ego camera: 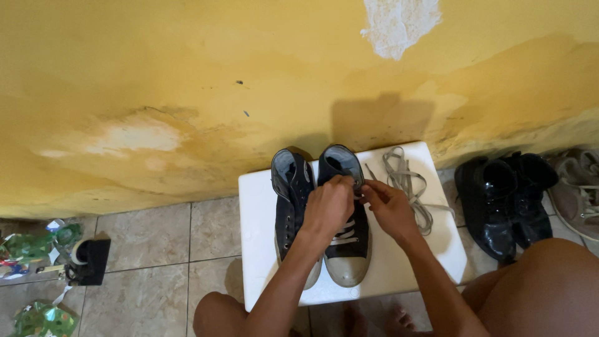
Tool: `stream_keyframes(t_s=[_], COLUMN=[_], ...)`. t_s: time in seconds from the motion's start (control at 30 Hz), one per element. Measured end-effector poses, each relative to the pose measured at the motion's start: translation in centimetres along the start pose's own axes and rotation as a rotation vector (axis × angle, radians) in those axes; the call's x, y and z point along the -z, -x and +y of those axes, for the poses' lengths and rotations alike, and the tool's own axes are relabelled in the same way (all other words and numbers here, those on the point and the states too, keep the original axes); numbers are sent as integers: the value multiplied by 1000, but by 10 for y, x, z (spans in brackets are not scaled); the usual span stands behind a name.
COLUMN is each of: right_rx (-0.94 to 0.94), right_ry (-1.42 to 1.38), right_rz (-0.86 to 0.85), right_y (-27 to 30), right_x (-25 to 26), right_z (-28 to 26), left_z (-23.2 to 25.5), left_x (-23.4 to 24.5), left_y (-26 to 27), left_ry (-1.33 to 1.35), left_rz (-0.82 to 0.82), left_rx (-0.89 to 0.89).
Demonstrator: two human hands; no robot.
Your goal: The person threads a white shoelace through the eyelets of a pair of black high-top sneakers placed on a white stool. They pull the lace through each eyelet and tighten it progressively from the bottom to the top of the shoe.
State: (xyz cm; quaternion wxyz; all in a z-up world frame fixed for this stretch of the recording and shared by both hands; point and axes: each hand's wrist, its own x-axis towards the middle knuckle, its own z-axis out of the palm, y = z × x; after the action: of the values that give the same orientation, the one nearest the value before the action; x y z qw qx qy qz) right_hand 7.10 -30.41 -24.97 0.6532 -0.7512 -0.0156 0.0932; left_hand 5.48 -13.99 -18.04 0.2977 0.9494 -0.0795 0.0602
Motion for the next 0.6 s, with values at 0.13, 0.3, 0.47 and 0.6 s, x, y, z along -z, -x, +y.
stream_keyframes(t_s=[0.13,0.3,0.47,0.6], right_rx=[-253,-38,-31,-153], right_ry=[-288,-68,172,406], right_rz=[-109,-89,109,392], right_y=[-8,-11,-17,-16], right_x=[10,5,47,113], right_z=[8,16,3,-20], left_z=[1,10,13,13], left_x=[6,16,38,53], left_y=[0,0,-2,-5], left_ry=[21,56,4,24], left_rz=[-30,-17,-161,-190], left_rx=[16,19,102,69])
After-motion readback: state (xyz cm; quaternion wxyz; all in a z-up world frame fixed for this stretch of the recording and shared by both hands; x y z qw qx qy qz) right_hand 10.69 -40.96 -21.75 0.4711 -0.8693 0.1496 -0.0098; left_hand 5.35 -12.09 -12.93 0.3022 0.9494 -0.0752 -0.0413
